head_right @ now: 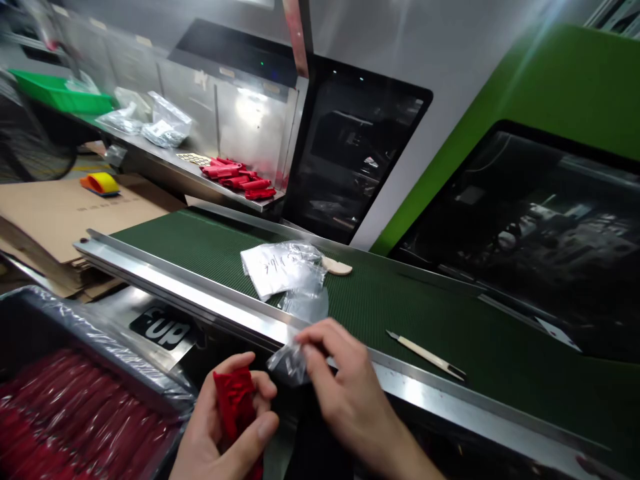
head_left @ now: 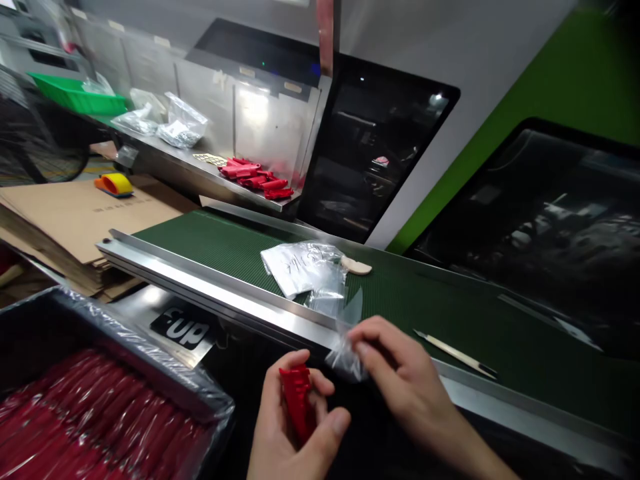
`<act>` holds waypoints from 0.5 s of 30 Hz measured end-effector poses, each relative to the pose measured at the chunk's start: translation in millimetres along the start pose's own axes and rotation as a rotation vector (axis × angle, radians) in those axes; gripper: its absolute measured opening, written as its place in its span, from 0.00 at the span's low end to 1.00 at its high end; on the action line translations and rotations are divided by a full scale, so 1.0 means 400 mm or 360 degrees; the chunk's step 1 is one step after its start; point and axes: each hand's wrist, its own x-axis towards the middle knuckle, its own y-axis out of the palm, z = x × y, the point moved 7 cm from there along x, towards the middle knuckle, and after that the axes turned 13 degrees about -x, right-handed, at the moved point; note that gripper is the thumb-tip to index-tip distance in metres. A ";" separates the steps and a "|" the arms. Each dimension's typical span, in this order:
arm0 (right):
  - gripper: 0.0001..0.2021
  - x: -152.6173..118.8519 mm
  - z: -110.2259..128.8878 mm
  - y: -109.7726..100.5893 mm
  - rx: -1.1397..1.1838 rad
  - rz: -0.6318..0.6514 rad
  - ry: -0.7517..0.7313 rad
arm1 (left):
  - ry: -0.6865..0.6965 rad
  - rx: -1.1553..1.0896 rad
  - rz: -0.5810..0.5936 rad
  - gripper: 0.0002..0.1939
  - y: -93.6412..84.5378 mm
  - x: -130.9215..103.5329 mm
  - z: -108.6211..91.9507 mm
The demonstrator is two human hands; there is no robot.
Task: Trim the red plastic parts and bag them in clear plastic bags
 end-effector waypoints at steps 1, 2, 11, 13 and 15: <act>0.09 -0.032 0.016 0.018 0.0094 0.0047 -0.0014 | 0.0014 0.0021 -0.0038 0.31 0.007 -0.006 -0.002; 0.09 -0.060 0.024 0.035 0.0193 0.0081 -0.0006 | 0.0011 0.0049 -0.0070 0.30 0.010 -0.013 0.001; 0.12 -0.197 -0.022 0.148 0.0659 0.0534 0.0288 | -0.0207 0.0199 -0.0068 0.23 -0.035 -0.069 0.053; 0.13 -0.214 -0.037 0.155 0.0645 0.0592 0.0330 | -0.0300 0.0280 0.0018 0.21 -0.042 -0.079 0.067; 0.13 -0.225 -0.049 0.149 0.0412 0.0516 0.0238 | -0.0334 0.0451 0.0081 0.18 -0.054 -0.087 0.082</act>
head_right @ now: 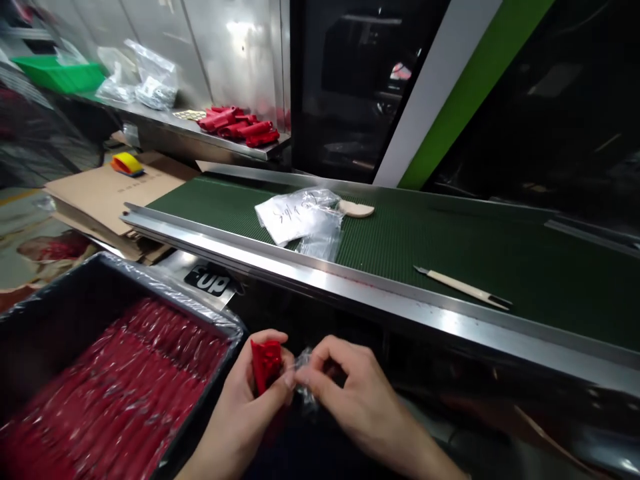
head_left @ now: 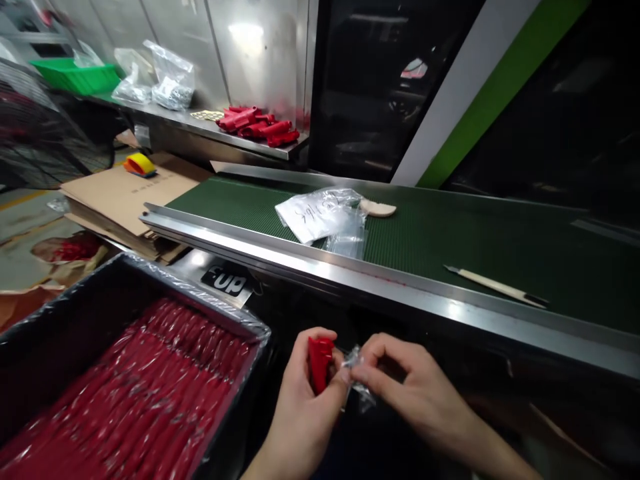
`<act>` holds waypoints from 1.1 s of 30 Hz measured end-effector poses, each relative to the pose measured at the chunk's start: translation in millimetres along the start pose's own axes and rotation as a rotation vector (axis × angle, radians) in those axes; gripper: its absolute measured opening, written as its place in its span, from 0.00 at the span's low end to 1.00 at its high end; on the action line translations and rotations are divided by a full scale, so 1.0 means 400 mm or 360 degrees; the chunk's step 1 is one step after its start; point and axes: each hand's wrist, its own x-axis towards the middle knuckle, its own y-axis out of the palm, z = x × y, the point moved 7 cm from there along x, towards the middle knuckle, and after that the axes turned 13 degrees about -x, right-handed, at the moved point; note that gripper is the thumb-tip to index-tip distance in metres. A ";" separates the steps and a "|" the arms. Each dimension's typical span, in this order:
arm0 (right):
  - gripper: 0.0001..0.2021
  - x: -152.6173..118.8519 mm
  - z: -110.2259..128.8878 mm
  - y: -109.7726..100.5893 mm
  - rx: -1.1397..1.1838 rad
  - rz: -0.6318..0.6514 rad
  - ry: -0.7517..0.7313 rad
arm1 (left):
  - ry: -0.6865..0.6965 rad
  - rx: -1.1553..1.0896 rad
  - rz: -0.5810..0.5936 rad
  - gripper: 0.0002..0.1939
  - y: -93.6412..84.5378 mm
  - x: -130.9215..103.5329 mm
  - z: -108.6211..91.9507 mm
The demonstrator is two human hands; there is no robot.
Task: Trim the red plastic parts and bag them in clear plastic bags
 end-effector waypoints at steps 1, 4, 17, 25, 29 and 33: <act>0.13 -0.005 -0.002 -0.004 -0.0172 -0.0071 -0.0068 | 0.0033 0.0130 -0.0005 0.16 -0.006 0.000 0.008; 0.07 -0.024 0.000 -0.001 -0.0558 -0.0217 -0.0248 | 0.0282 0.0597 -0.0089 0.17 -0.018 0.006 0.021; 0.05 -0.088 0.037 -0.046 -0.0284 -0.0237 -0.0405 | 0.0574 0.1168 0.0229 0.30 0.040 0.007 0.050; 0.10 -0.247 -0.074 -0.160 -0.0465 -0.1073 0.0083 | 0.0293 0.0906 -0.0007 0.03 -0.020 0.078 0.043; 0.15 -0.290 -0.050 -0.117 -0.0706 -0.1014 -0.0219 | 0.0119 0.0709 -0.0036 0.07 -0.021 0.083 0.050; 0.23 -0.279 -0.025 -0.078 -0.0848 -0.0822 -0.0566 | -0.0018 0.0556 0.0007 0.10 -0.004 0.080 0.054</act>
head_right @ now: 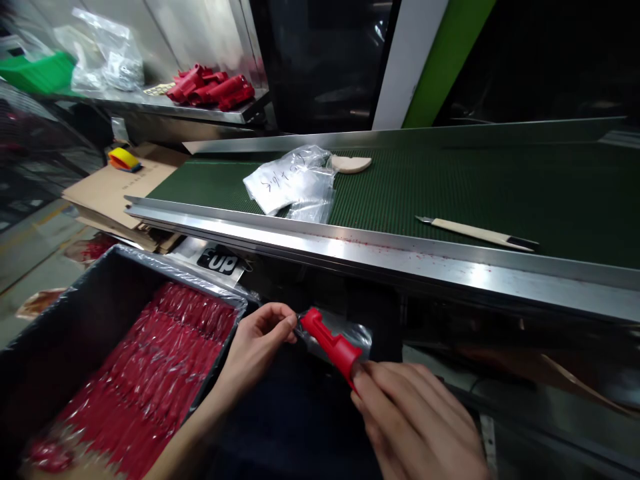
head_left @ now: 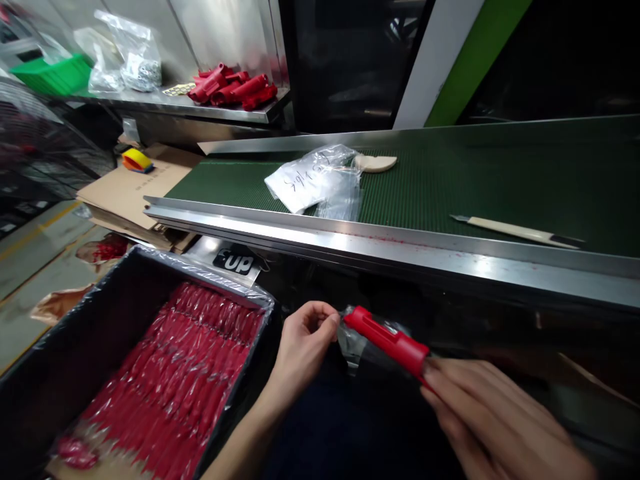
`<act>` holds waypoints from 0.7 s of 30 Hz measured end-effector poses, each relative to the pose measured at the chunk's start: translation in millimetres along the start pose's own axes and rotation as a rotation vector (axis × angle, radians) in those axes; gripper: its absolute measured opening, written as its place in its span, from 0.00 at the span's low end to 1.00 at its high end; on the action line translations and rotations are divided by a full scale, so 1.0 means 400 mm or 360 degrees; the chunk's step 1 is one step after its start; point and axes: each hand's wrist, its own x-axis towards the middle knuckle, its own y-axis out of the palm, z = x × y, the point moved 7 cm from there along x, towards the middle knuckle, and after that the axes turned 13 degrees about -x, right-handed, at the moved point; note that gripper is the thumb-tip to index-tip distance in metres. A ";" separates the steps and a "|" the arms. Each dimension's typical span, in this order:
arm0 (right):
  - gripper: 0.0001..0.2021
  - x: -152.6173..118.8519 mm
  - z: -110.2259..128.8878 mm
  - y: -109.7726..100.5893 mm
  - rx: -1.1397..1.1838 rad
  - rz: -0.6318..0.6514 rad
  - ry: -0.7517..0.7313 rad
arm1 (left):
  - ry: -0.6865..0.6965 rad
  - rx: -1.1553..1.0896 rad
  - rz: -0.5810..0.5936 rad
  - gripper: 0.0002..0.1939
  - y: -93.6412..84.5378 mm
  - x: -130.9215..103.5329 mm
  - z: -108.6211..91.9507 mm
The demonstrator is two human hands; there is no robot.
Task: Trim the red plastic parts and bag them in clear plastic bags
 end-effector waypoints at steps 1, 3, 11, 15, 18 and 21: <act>0.23 0.002 0.001 0.007 -0.0009 0.0022 -0.0043 | -0.0024 -0.0032 0.0031 0.10 0.003 -0.001 -0.002; 0.20 0.004 0.003 0.017 -0.0074 0.0036 -0.0135 | -0.0051 -0.0081 0.0103 0.12 0.008 -0.003 -0.005; 0.21 0.001 0.034 0.070 -0.0283 0.0144 -0.0546 | 0.0136 -0.0003 0.0228 0.11 0.013 -0.020 0.009; 0.11 0.013 0.037 0.065 -0.0232 -0.0127 -0.0403 | 0.0293 0.0050 0.0089 0.09 0.017 -0.046 0.032; 0.12 0.002 0.024 0.069 -0.0060 -0.0395 0.0101 | 0.0366 0.0084 0.0022 0.08 0.027 -0.073 0.053; 0.09 -0.035 -0.005 0.115 0.0060 -0.0346 0.0714 | 0.0427 0.0109 0.0035 0.08 0.042 -0.097 0.064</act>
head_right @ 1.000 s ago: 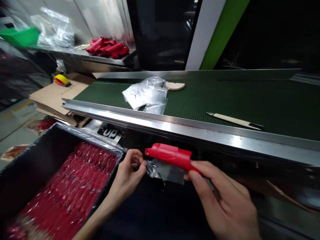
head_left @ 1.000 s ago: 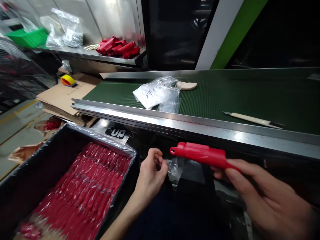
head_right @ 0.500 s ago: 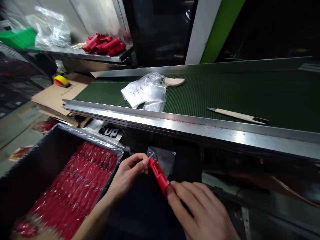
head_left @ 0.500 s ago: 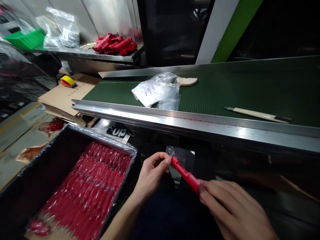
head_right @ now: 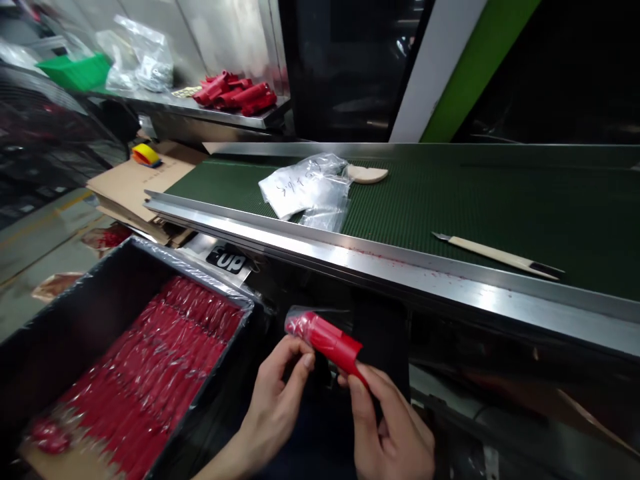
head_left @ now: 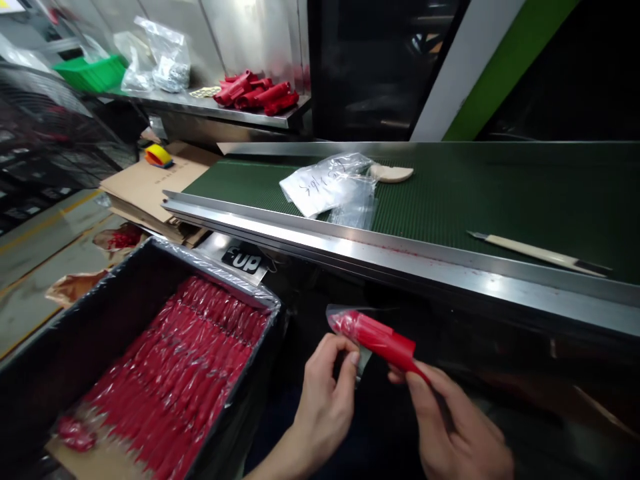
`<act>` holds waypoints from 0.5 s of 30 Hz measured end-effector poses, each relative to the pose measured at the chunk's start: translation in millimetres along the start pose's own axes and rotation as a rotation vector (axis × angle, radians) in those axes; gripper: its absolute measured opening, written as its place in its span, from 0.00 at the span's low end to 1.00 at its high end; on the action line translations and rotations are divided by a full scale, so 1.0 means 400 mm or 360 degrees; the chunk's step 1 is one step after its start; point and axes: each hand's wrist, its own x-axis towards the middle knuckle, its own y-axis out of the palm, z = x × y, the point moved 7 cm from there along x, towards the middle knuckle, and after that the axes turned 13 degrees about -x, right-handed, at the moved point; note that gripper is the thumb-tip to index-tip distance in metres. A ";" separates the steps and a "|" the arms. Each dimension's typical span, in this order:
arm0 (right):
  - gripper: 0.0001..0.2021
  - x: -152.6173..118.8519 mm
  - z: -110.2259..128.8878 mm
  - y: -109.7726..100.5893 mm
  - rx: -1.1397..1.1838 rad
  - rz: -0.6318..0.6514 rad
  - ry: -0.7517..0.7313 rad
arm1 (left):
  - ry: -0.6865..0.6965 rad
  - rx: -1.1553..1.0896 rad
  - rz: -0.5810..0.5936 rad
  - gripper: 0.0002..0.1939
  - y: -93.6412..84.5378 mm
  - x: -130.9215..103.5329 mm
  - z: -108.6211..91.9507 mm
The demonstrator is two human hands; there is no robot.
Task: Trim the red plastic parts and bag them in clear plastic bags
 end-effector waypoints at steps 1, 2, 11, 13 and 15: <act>0.09 -0.008 -0.009 0.013 0.0012 0.0055 0.0081 | 0.0035 0.0007 0.0012 0.09 0.003 -0.005 -0.004; 0.09 -0.011 -0.012 0.023 0.0037 0.0103 0.0070 | 0.0081 0.0018 0.0021 0.08 0.002 -0.008 -0.010; 0.22 0.019 0.021 0.070 0.0017 0.0636 -0.1451 | 0.0395 0.0361 -0.0058 0.06 -0.050 -0.029 -0.065; 0.21 0.009 0.022 0.097 0.0063 0.0643 -0.1563 | 0.0551 0.0469 0.0018 0.03 -0.025 -0.051 -0.065; 0.19 -0.002 0.030 0.126 0.0144 0.0651 -0.1577 | 0.0817 0.0630 -0.0008 0.04 -0.015 -0.073 -0.078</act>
